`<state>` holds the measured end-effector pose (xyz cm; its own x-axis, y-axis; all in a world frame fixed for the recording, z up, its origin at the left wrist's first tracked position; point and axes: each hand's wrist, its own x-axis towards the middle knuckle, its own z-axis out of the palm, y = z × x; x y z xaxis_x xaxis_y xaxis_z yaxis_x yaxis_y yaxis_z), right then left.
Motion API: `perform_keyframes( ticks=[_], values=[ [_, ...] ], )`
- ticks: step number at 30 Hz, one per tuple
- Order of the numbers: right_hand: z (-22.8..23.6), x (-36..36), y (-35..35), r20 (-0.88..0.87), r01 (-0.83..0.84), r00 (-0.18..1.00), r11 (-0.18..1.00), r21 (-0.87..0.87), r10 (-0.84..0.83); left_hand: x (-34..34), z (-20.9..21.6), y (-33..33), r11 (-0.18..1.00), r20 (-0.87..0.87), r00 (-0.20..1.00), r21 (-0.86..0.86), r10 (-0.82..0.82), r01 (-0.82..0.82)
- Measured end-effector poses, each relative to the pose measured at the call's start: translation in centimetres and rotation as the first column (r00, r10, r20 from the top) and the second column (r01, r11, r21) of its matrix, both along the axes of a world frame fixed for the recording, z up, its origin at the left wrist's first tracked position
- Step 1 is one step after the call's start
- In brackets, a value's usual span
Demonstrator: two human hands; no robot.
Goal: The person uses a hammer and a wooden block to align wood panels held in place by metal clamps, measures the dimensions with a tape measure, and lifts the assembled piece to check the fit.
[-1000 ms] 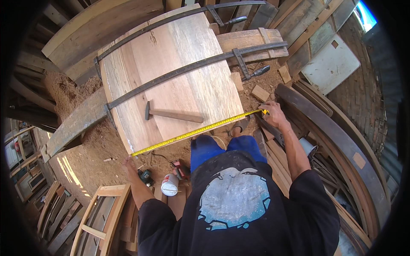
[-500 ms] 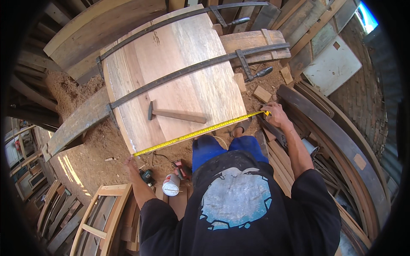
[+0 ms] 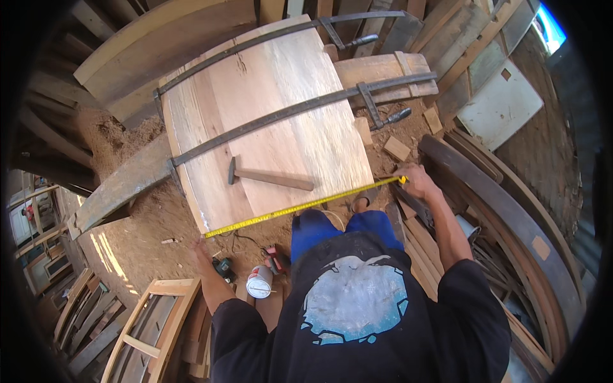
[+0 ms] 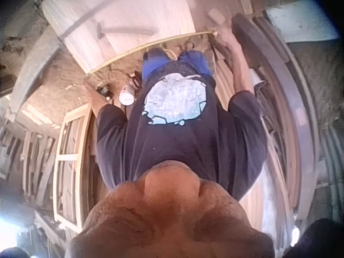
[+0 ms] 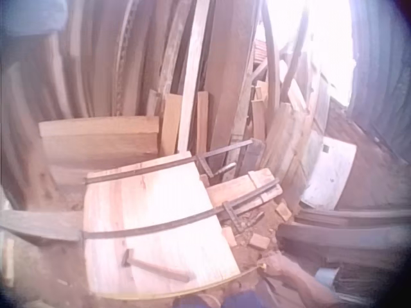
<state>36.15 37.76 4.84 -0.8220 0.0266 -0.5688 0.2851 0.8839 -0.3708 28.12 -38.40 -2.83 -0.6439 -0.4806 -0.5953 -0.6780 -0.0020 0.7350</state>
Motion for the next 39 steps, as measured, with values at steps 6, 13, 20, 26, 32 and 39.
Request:
perform_keyframes(
  ticks=[6,13,20,26,32,39],
  values=[
    [2.6,0.8,-1.2,0.03,-0.17,0.976,0.835,-0.524,0.217,-2.2,4.2,4.2,0.944,-0.026,0.992,0.313,0.123,-0.109],
    [8.3,-2.8,-1.5,0.033,-0.218,0.958,0.802,-0.556,0.283,-1.7,8.4,21.8,0.799,-0.261,0.964,0.591,0.056,0.114],
    [9.4,-8.2,3.6,-0.158,-0.223,0.972,0.89,-0.399,0.173,-3.9,8.5,31.3,0.957,-0.152,0.988,0.288,0.027,0.018],
    [11.8,-17.1,4.9,-0.35,-0.127,0.935,0.976,-0.177,0.058,-10.4,4.9,38.6,0.551,0.103,0.878,-0.743,-0.467,0.38],
    [10.3,-27.7,3.0,-0.354,-0.118,0.933,0.986,-0.114,0.071,-18.2,3.6,45.6,0.615,0.058,0.932,-0.737,-0.358,0.282],
    [8.7,-43.2,-4.8,-0.431,-0.252,0.879,0.966,-0.063,0.202,-21.6,-1.0,49.9,0.558,-0.034,0.999,-0.83,-0.019,-0.017]
  ],
)
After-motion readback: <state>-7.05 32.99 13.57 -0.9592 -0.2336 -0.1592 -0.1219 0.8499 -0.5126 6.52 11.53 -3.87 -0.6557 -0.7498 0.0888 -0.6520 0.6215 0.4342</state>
